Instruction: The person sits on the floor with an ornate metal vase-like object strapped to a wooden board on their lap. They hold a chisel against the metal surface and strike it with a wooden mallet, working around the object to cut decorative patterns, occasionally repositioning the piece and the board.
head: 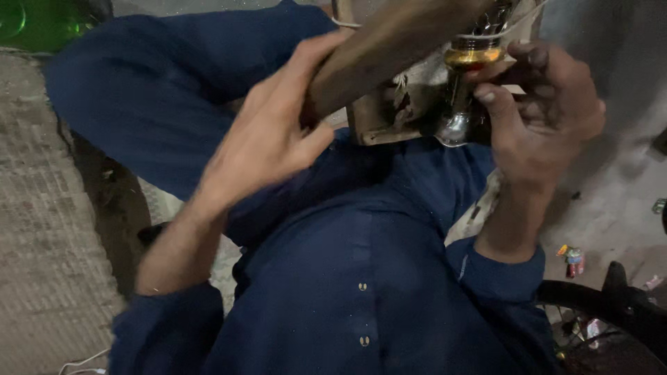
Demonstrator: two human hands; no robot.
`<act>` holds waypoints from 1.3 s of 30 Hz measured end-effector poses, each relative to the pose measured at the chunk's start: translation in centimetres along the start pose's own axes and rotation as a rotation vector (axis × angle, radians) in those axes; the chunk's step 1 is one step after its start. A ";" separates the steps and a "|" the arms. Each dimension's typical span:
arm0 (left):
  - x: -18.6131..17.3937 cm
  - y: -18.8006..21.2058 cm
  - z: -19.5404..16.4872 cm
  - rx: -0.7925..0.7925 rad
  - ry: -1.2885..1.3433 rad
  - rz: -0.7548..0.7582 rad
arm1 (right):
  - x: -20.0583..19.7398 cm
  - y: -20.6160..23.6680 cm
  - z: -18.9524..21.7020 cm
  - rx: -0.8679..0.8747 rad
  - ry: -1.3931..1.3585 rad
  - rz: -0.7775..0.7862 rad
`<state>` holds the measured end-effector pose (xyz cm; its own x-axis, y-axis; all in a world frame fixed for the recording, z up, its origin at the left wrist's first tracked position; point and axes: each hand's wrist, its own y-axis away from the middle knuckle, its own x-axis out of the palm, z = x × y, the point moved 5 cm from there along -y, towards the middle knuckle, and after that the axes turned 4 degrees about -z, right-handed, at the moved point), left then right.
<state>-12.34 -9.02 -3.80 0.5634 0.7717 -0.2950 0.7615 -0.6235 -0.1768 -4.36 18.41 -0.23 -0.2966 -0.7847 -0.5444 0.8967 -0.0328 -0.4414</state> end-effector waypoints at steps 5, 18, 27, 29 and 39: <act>-0.6 -3.1 -2.4 0.206 -0.540 -0.053 | -0.1 0.1 0.4 -0.039 0.118 -0.021; -0.9 -4.5 -3.1 0.428 -0.763 -0.126 | -0.4 1.0 -0.5 -0.002 0.209 -0.093; -0.9 -4.7 -2.7 0.483 -0.733 -0.092 | -0.3 1.2 -1.0 -0.091 0.118 -0.038; -0.9 -4.6 -2.2 0.454 -0.703 -0.054 | -0.4 1.3 -1.0 -0.102 0.187 -0.041; -1.0 -5.0 -1.7 0.532 -0.749 -0.079 | -0.1 1.0 -0.4 -0.050 0.147 0.005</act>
<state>-16.11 -6.44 -1.02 0.0209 0.6475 -0.7618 0.4370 -0.6912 -0.5756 -3.57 18.74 -0.91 -0.3408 -0.6856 -0.6432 0.8817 0.0045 -0.4719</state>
